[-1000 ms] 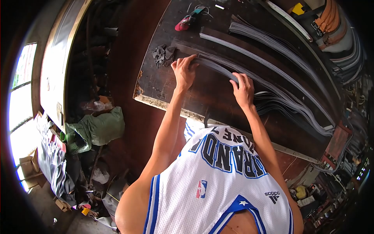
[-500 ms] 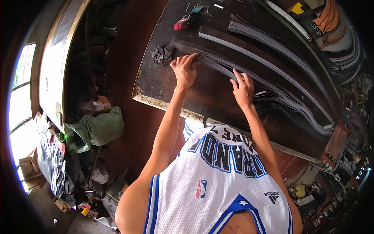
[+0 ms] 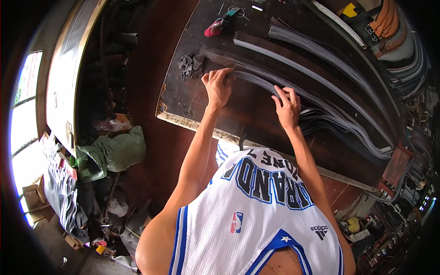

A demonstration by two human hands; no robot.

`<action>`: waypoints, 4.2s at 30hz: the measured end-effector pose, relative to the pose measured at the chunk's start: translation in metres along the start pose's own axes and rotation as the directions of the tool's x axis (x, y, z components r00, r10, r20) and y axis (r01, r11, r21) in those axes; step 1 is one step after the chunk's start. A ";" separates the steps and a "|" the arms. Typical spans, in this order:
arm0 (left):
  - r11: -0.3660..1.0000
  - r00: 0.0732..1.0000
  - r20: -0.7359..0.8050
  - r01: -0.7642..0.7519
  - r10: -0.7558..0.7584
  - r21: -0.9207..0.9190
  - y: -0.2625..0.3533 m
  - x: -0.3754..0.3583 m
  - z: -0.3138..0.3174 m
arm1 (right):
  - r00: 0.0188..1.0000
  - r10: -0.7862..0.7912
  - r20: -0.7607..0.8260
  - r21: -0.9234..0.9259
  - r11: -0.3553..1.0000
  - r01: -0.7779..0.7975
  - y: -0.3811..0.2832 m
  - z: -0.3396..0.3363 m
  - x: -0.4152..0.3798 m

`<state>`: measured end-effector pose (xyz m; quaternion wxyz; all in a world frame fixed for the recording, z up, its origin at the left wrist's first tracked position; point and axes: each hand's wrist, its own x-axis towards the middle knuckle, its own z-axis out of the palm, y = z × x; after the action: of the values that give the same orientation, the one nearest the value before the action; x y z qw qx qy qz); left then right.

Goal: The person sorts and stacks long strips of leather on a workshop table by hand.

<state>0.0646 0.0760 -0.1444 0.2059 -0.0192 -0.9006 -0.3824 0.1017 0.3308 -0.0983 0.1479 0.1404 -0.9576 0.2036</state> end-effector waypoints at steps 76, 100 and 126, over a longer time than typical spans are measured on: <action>0.994 0.989 0.108 -0.104 0.105 -0.015 0.025 0.003 0.013 | 0.992 0.119 0.048 0.036 0.992 -0.121 0.013 -0.019 -0.007; 0.998 0.997 0.070 -0.041 0.044 -0.037 0.011 0.005 0.007 | 0.991 0.111 0.070 0.082 0.990 -0.117 -0.001 -0.005 0.006; 0.998 0.996 0.082 -0.010 0.016 -0.070 0.012 0.017 0.002 | 0.995 0.081 0.064 0.127 0.988 -0.088 0.004 -0.001 0.009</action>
<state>0.0501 0.0838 -0.1314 0.1700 -0.0479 -0.8944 -0.4108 0.0925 0.3328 -0.0957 0.1015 0.1149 -0.9513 0.2675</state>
